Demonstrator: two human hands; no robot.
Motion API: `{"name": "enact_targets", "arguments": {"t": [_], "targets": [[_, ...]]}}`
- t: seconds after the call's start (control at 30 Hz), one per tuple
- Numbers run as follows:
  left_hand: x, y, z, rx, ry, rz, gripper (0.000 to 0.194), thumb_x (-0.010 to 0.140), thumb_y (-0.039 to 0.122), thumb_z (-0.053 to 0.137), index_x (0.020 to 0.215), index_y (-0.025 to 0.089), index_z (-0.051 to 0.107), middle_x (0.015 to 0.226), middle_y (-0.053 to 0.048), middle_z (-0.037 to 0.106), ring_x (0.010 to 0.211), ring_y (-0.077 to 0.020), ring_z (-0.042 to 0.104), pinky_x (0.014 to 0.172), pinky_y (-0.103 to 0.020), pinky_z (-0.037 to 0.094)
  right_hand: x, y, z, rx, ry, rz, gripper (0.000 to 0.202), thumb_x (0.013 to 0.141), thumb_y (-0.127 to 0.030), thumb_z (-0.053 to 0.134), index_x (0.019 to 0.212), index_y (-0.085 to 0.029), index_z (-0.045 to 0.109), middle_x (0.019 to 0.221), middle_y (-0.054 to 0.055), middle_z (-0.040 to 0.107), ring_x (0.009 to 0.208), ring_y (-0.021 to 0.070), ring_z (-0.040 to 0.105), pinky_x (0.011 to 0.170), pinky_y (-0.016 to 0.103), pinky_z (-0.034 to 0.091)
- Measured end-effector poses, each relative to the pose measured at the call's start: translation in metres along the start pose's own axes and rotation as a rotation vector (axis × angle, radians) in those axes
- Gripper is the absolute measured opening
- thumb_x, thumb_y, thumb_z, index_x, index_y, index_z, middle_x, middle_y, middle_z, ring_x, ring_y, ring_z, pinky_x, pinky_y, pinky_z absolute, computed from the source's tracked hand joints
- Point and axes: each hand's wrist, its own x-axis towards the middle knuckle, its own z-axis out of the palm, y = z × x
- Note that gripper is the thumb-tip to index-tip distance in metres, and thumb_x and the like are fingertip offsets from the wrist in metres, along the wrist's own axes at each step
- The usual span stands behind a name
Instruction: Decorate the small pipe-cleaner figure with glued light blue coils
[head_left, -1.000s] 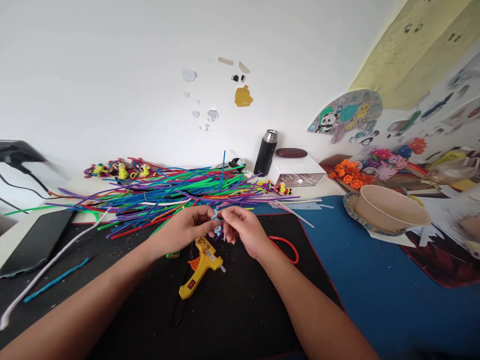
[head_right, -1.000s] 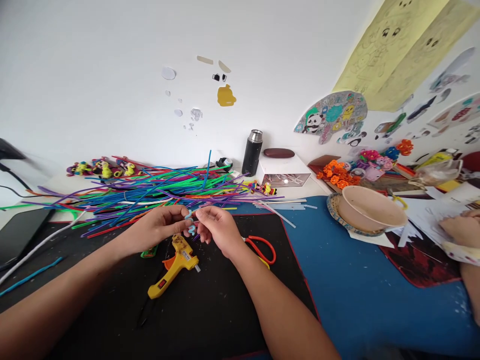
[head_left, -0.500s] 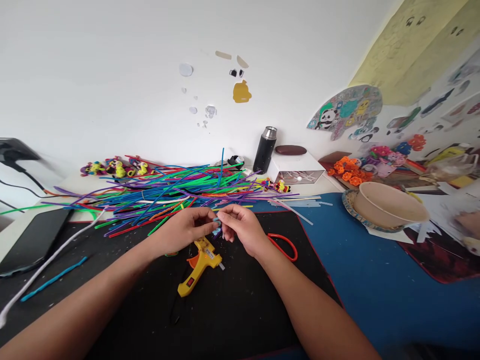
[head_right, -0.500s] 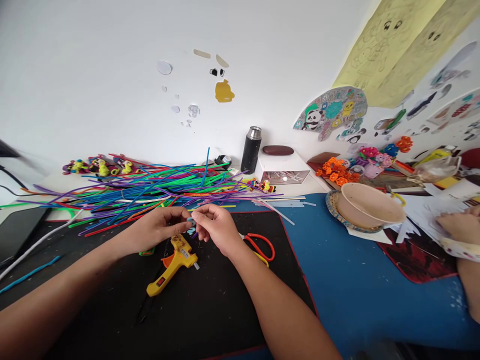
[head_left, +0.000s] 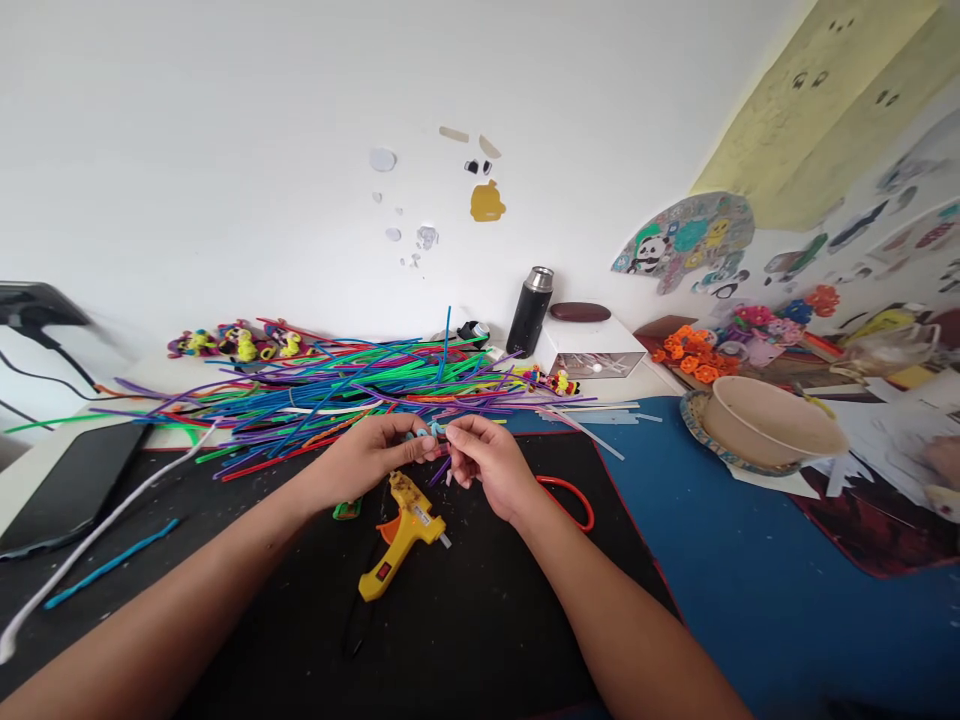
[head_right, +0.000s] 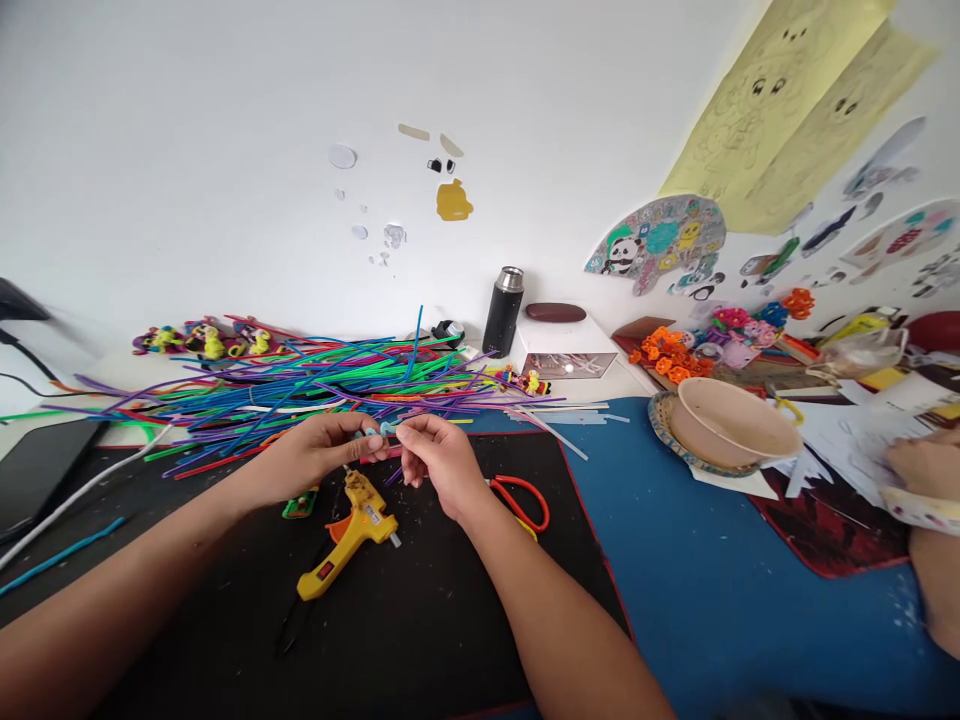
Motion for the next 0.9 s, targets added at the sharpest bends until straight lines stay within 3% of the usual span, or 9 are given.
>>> {"name": "enact_targets", "arguments": {"t": [0.3, 0.57, 0.73, 0.9], "targets": [[-0.004, 0.008, -0.014, -0.093, 0.032, 0.027, 0.054, 0.089, 0.074, 0.068, 0.091, 0.021, 0.078, 0.088, -0.008, 0.079, 0.087, -0.0275, 0.073, 0.086, -0.039, 0.058, 0.000, 0.004, -0.003, -0.005, 0.101, -0.051, 0.042, 0.076, -0.055, 0.087, 0.088, -0.019, 0.070, 0.058, -0.005, 0.060, 0.043, 0.0096, 0.050, 0.041, 0.022, 0.035], [-0.007, 0.007, -0.010, -0.155, -0.078, 0.007, 0.053, 0.090, 0.072, 0.069, 0.096, 0.020, 0.080, 0.081, -0.006, 0.076, 0.077, -0.0221, 0.068, 0.076, -0.034, 0.055, -0.012, 0.001, 0.002, -0.023, 0.117, -0.043, 0.047, 0.074, -0.059, 0.088, 0.089, -0.018, 0.071, 0.058, -0.004, 0.061, 0.043, 0.0102, 0.051, 0.040, 0.021, 0.035], [-0.010, 0.007, -0.009, -0.169, -0.112, 0.006, 0.047, 0.091, 0.067, 0.070, 0.089, 0.021, 0.079, 0.075, -0.004, 0.072, 0.072, -0.0195, 0.065, 0.073, -0.030, 0.053, -0.017, -0.002, 0.008, 0.005, 0.085, -0.057, 0.047, 0.075, -0.059, 0.088, 0.090, -0.017, 0.072, 0.057, -0.004, 0.060, 0.043, 0.0093, 0.049, 0.040, 0.022, 0.033], [-0.011, 0.007, -0.008, -0.122, -0.184, -0.060, 0.048, 0.088, 0.067, 0.072, 0.089, 0.019, 0.076, 0.068, 0.000, 0.065, 0.068, -0.0191, 0.061, 0.068, -0.029, 0.047, -0.017, -0.004, 0.012, 0.019, 0.060, -0.046, 0.047, 0.077, -0.059, 0.087, 0.092, -0.017, 0.073, 0.058, -0.004, 0.060, 0.044, 0.0093, 0.050, 0.041, 0.021, 0.035]]}}
